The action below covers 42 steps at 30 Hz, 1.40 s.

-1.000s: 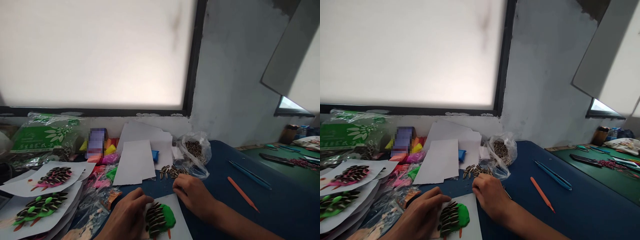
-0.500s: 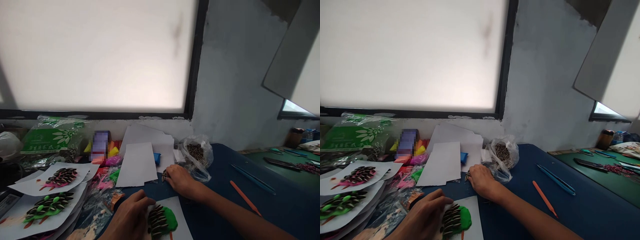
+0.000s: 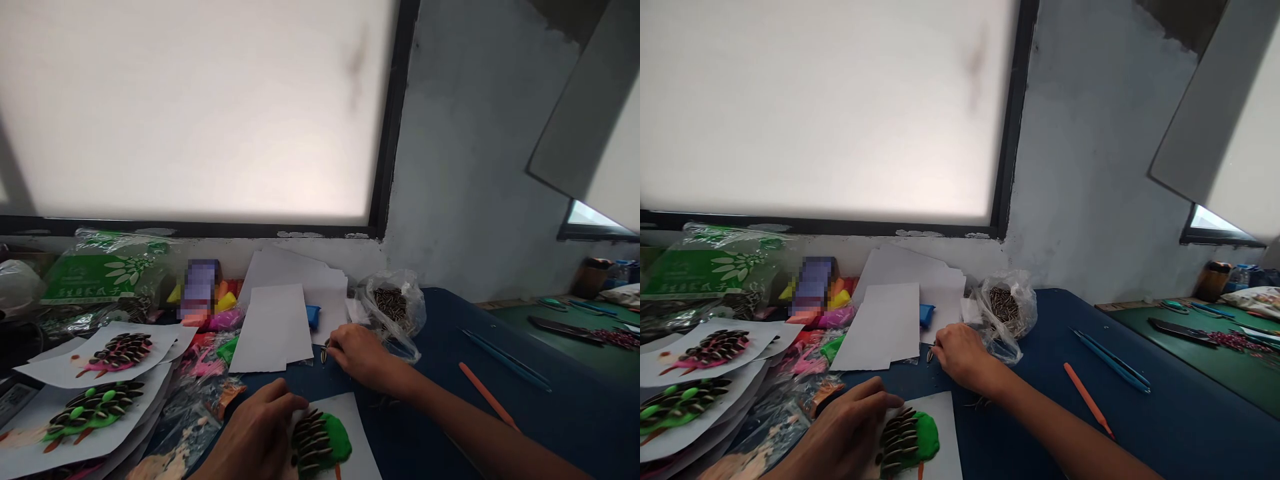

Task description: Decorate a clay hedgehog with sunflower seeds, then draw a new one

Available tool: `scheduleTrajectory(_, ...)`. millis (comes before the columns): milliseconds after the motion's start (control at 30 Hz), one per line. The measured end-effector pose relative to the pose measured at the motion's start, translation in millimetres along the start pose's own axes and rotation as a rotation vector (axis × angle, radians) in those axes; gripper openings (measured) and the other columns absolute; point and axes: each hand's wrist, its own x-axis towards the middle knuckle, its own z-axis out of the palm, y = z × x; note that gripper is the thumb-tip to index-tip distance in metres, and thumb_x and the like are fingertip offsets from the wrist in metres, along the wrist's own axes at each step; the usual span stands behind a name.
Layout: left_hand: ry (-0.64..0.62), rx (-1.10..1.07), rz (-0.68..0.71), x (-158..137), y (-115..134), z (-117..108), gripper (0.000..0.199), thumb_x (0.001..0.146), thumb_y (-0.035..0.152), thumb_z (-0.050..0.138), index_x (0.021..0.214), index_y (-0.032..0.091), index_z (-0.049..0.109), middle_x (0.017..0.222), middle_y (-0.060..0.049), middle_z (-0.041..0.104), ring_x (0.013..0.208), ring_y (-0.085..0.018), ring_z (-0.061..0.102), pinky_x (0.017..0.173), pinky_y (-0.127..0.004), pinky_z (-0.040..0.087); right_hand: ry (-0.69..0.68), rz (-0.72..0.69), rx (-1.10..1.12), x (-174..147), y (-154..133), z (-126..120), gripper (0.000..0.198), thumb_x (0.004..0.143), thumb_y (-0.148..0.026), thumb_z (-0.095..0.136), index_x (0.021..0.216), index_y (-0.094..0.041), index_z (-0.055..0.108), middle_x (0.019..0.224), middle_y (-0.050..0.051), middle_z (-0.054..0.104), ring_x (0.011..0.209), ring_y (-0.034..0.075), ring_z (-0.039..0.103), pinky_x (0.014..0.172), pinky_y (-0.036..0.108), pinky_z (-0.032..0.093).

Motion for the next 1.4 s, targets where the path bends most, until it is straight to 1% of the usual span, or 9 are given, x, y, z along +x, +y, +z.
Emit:
scheduleTrajectory(100,-0.015,-0.001,-0.016,1,2,-1,0.031,0.096,0.012,0.035,0.111,0.022,0.06,0.085,-0.004,0.059,0.07,-0.016,0.06,0.059,-0.025,0.04,-0.022,0.009,-0.003,12,-7,6,0.016,0.093,-0.023,0.062,0.09,-0.011,0.073,0.096,0.014,0.072,0.091,0.025,0.067,0.075,0.031,0.046)
scheduleTrajectory(233,-0.008,-0.003,-0.045,1,4,0,0.031,0.092,0.013,0.038,0.109,0.023,0.062,0.085,-0.004,0.059,0.07,-0.017,0.06,0.058,-0.026,0.04,-0.082,-0.008,0.015,17,-7,8,0.01,0.092,-0.021,0.064,0.092,-0.013,0.07,0.094,0.007,0.072,0.086,0.02,0.067,0.076,0.032,0.05)
scheduleTrajectory(433,0.125,-0.022,0.027,1,0,7,0.033,0.091,0.011,0.035,0.111,0.022,0.059,0.08,-0.002,0.056,0.062,-0.015,0.054,0.054,-0.024,0.037,-0.087,-0.026,0.096,-2,4,-7,0.008,0.087,-0.014,0.065,0.083,-0.013,0.072,0.087,0.009,0.074,0.078,0.019,0.067,0.061,0.024,0.043)
scheduleTrajectory(667,0.067,-0.008,-0.024,2,0,6,0.031,0.091,0.015,0.036,0.102,0.023,0.065,0.077,-0.003,0.057,0.06,-0.016,0.055,0.051,-0.025,0.035,-0.012,0.0,0.172,-17,17,-18,0.013,0.091,-0.018,0.06,0.088,-0.013,0.072,0.087,0.008,0.073,0.075,0.017,0.065,0.063,0.023,0.043)
scheduleTrajectory(800,0.065,-0.012,-0.02,3,3,4,0.03,0.092,0.014,0.037,0.105,0.023,0.063,0.08,-0.003,0.058,0.063,-0.016,0.057,0.053,-0.025,0.036,-0.041,0.008,0.147,-20,17,-12,0.014,0.088,-0.015,0.063,0.081,-0.014,0.075,0.081,0.006,0.074,0.074,0.018,0.066,0.064,0.024,0.043)
scheduleTrajectory(933,0.012,-0.017,-0.064,4,8,-1,0.03,0.091,0.014,0.038,0.102,0.024,0.065,0.082,-0.003,0.059,0.066,-0.017,0.058,0.055,-0.025,0.037,0.023,0.056,0.067,-15,18,-3,0.017,0.09,-0.013,0.058,0.094,-0.013,0.075,0.097,0.011,0.073,0.087,0.023,0.067,0.073,0.028,0.045)
scheduleTrajectory(1000,-0.012,-0.024,-0.088,5,9,-2,0.031,0.09,0.014,0.04,0.101,0.025,0.066,0.083,-0.003,0.059,0.067,-0.016,0.058,0.056,-0.025,0.037,0.014,0.062,0.032,-12,19,1,0.014,0.087,-0.013,0.063,0.094,-0.013,0.075,0.096,0.012,0.072,0.087,0.024,0.067,0.073,0.029,0.045)
scheduleTrajectory(1233,0.029,-0.029,-0.05,3,4,1,0.034,0.088,0.011,0.037,0.104,0.024,0.064,0.082,-0.003,0.056,0.065,-0.016,0.055,0.055,-0.025,0.035,-0.009,-0.023,-0.018,-7,18,10,0.014,0.09,-0.007,0.057,0.093,-0.012,0.07,0.099,0.012,0.069,0.091,0.024,0.064,0.074,0.029,0.045)
scheduleTrajectory(1400,0.003,-0.035,-0.08,3,7,-1,0.034,0.091,0.013,0.035,0.106,0.022,0.063,0.085,-0.004,0.056,0.067,-0.017,0.056,0.057,-0.026,0.036,0.07,-0.071,0.037,-18,12,12,0.015,0.094,-0.004,0.05,0.097,-0.01,0.063,0.099,0.012,0.066,0.089,0.023,0.06,0.074,0.03,0.045)
